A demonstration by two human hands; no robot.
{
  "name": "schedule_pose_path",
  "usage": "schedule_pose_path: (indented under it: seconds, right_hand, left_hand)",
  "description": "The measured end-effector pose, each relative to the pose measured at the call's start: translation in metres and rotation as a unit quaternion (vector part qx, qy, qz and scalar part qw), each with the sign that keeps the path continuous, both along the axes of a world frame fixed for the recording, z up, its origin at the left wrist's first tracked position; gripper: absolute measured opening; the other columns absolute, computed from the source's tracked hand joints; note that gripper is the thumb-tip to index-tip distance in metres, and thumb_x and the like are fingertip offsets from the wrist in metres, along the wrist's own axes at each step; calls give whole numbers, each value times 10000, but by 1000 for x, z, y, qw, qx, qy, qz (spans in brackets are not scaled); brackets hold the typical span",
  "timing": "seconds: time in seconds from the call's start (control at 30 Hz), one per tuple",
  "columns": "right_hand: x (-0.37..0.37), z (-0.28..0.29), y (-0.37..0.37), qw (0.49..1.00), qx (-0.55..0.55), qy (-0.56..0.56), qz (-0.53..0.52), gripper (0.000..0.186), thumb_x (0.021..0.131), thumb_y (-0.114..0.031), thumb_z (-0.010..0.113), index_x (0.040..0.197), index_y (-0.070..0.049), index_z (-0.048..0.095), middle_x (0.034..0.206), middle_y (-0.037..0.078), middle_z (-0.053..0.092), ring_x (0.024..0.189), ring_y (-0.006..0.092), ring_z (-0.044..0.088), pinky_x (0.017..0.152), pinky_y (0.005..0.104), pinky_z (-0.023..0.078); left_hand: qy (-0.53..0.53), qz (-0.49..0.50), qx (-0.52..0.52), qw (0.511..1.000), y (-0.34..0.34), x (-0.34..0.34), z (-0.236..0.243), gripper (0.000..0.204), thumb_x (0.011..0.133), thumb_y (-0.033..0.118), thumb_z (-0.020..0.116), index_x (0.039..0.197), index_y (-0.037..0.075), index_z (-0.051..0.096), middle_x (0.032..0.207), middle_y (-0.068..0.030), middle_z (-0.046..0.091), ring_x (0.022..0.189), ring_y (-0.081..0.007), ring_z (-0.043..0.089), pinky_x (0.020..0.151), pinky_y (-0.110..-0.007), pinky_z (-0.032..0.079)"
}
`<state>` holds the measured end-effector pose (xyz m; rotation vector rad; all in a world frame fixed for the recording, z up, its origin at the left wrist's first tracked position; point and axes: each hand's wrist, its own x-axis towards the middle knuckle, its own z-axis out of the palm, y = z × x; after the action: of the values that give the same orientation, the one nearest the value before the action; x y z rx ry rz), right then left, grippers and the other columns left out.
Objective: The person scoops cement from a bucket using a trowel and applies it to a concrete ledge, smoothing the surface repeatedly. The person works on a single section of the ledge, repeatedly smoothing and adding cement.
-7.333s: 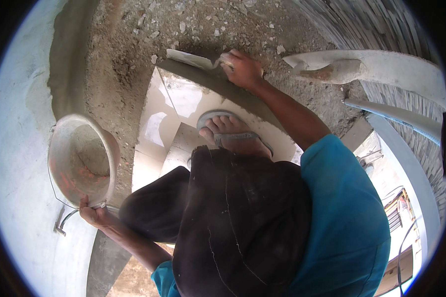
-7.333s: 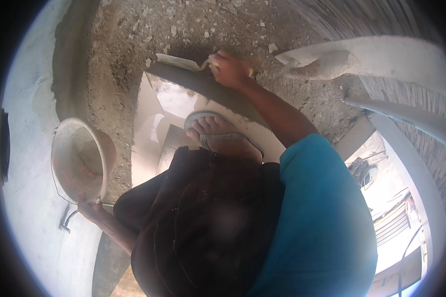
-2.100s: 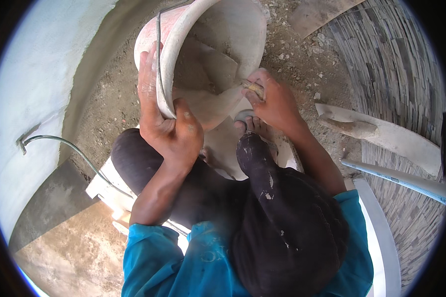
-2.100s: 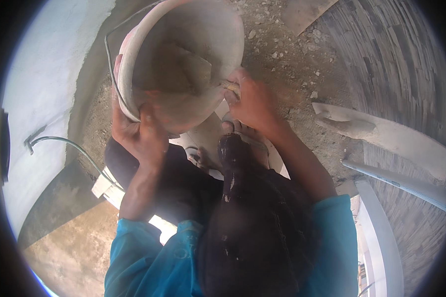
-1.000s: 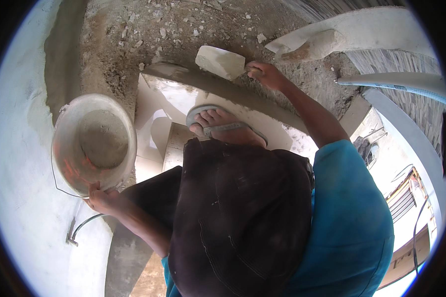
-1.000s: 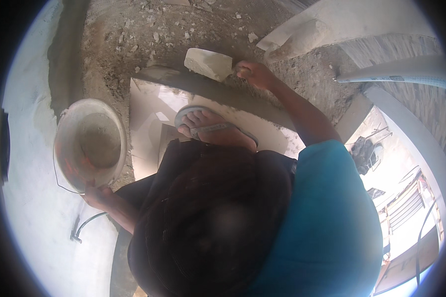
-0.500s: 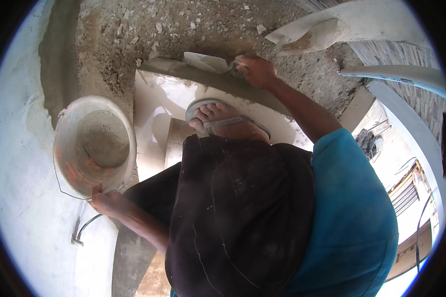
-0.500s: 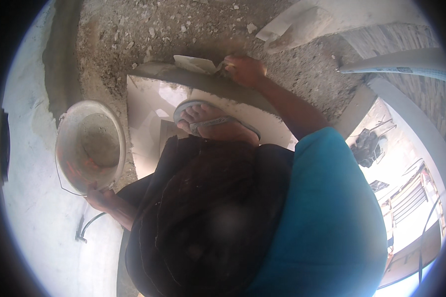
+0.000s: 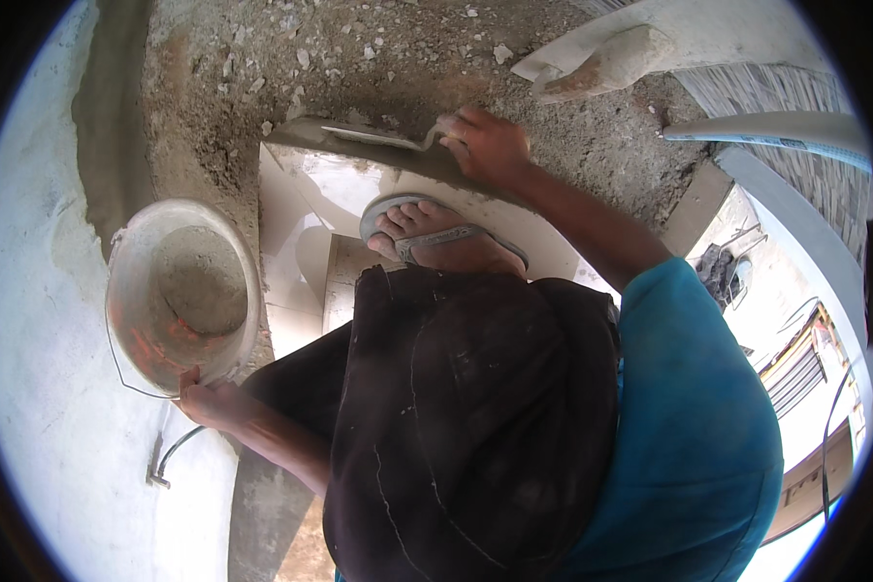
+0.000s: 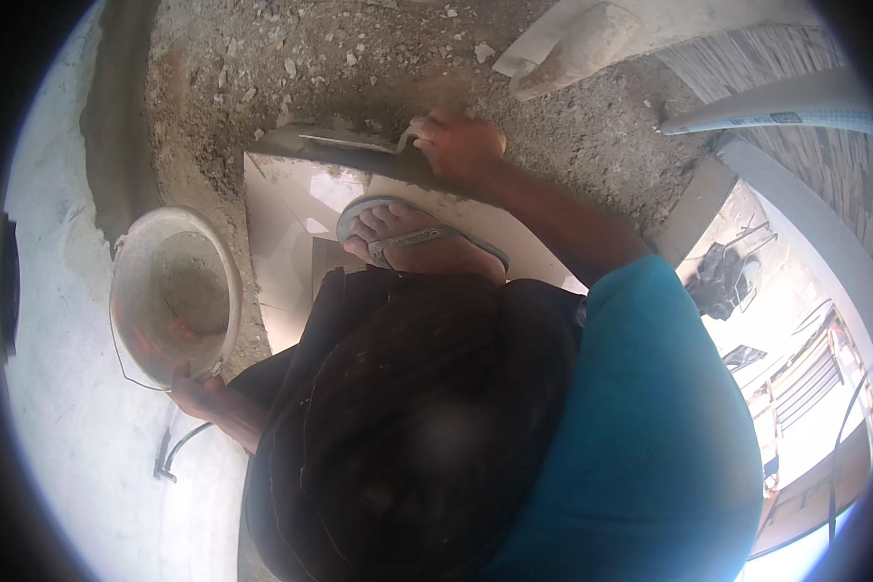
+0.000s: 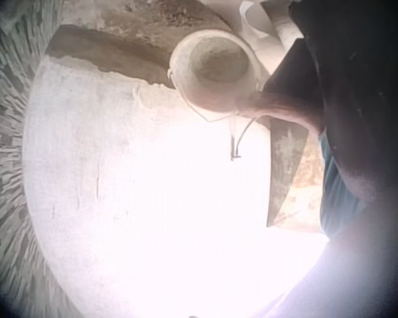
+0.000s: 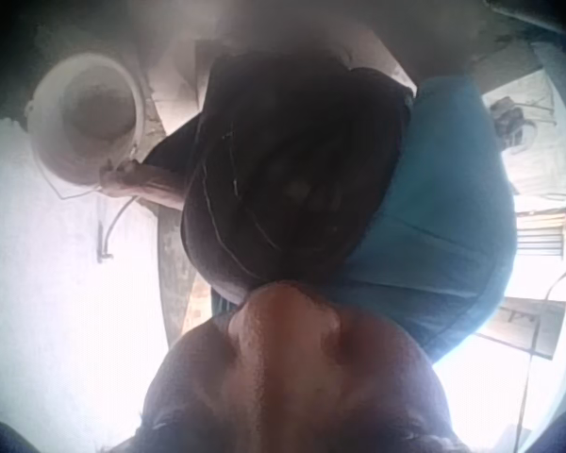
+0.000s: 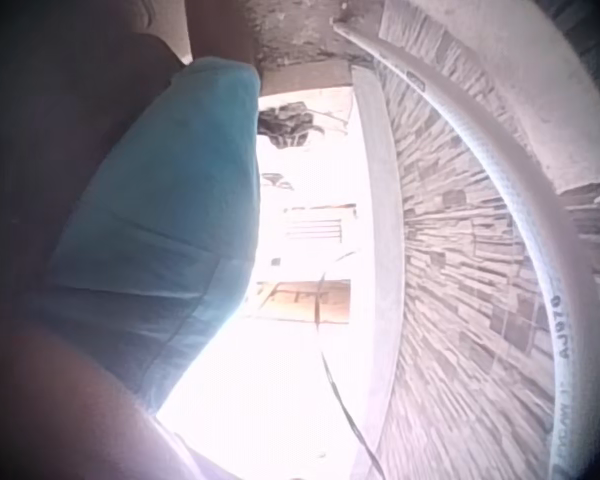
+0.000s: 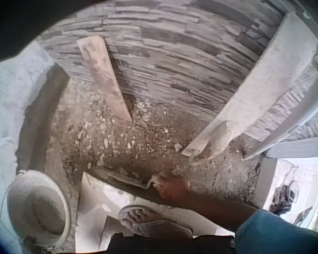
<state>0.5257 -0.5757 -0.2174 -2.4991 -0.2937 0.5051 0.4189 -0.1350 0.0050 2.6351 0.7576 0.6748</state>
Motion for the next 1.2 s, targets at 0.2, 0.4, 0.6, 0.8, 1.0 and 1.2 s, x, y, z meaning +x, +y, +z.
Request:
schedule_pose_path:
  seconds: [0.2,0.4,0.6,0.8,1.0,1.2]
  right_hand:
    - [-9,15,-3,994,44,-95,-13,283,893,-243,721,1159,-144,711,1057,27,672,917,237,694,743,380,584]
    - [-7,31,-15,996,75,-34,-19,320,924,-317,683,1208,-169,690,1120,44,695,976,265,707,801,405,579]
    - [28,-6,-29,989,38,144,-21,389,942,-405,667,1274,-204,670,1154,77,726,1034,312,705,879,449,558]
    - [33,-60,-19,989,-7,148,-22,407,947,-467,640,1280,-234,662,1125,75,739,1045,303,704,881,456,553]
    - [32,-76,-3,992,-18,120,-14,422,946,-493,623,1293,-255,652,1130,69,734,1043,295,705,863,458,561]
    - [41,-59,7,990,-18,136,-5,415,941,-491,633,1281,-256,664,1137,68,735,1031,300,709,863,456,564]
  left_hand:
    - [26,-20,48,998,12,-6,-6,172,710,-5,674,854,-82,727,920,-239,686,872,-377,690,760,-435,562]
    - [27,-9,40,999,34,-17,-13,160,737,-12,668,873,-83,715,941,-231,681,886,-372,681,784,-431,553]
    - [29,45,-7,999,49,-27,-15,201,761,-10,651,939,-84,708,990,-234,667,926,-343,666,826,-416,548]
    - [-127,260,-261,921,-4,14,4,228,796,1,566,941,-118,696,1057,-243,642,1007,-307,638,881,-387,538]
    - [44,183,-62,980,10,-13,2,276,808,29,514,945,-127,696,1049,-237,625,1013,-296,620,914,-380,527]
    - [-41,238,-175,954,9,-11,8,243,760,-62,574,959,-114,703,1065,-258,647,994,-322,652,882,-403,549]
